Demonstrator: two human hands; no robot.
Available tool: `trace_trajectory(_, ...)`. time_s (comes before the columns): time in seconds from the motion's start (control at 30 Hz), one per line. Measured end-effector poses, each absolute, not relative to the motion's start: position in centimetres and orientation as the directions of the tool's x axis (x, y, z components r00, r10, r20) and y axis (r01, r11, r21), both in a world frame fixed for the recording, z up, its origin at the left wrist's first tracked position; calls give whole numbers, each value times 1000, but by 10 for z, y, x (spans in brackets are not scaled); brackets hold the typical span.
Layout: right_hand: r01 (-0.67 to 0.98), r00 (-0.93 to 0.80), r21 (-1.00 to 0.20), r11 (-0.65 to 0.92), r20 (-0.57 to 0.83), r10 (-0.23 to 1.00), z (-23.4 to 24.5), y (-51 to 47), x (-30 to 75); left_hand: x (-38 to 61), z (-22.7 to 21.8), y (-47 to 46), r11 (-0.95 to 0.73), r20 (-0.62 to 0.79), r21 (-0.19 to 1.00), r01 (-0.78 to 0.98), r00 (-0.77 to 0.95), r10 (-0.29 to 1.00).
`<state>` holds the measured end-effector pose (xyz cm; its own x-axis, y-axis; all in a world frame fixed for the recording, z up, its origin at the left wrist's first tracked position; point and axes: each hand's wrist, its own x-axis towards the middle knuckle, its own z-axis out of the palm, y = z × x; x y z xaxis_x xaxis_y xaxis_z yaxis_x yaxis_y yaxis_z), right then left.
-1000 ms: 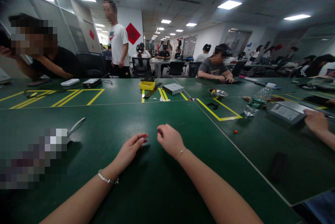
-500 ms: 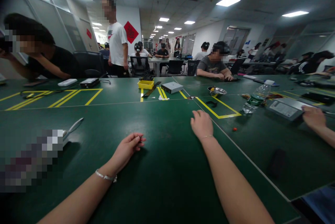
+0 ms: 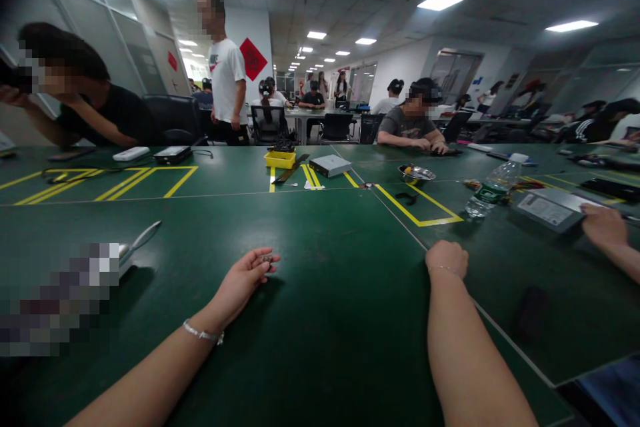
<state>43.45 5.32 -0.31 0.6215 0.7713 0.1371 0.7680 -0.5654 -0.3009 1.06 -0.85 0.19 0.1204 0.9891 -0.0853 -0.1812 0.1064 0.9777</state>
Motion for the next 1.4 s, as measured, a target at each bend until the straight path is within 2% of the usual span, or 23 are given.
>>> trace_trajectory(0.1,738,630,-379,-559,88,772,7,57,421,12,4,-10,96,-76,977,-190,115,991)
trace_trajectory(0.17,682,601,-575,-453,86,795,15,60,398,13,5,-10,90,-71,977,-193,104,992)
trace_trajectory(0.23,496,534,-825,-269,45,844,22,63,361,13,6,-10,76,-60,979,-188,85,995)
trace_trajectory(0.3,144,357,-983,-118,-59,932,26,64,318,12,6,-9,51,-40,984,-170,63,997)
trace_trajectory(0.37,-204,93,-966,-159,-180,979,25,59,274,11,5,-7,22,-17,990,-142,39,999)
trace_trajectory(0.43,-374,-139,-872,-317,-285,948,22,50,236,11,4,-6,4,-2,994,-107,25,1000)
trace_trajectory(0.53,-374,-371,-785,-493,-361,856,17,32,200,11,3,-5,-12,13,998,-58,20,1000)
trace_trajectory(0.63,-306,-491,-791,-530,-346,799,16,19,185,11,3,-6,-25,25,999,-25,12,1000)
trace_trajectory(0.97,-172,-506,-883,-437,-302,808,11,12,175,10,6,-8,-23,19,998,57,76,997)
trace_trajectory(1.2,-284,-518,-873,-395,-207,830,7,12,175,11,6,-9,-37,27,992,118,86,996)
trace_trajectory(1.4,-319,-507,-848,-424,-226,832,3,14,176,12,3,-7,-72,60,986,152,80,995)
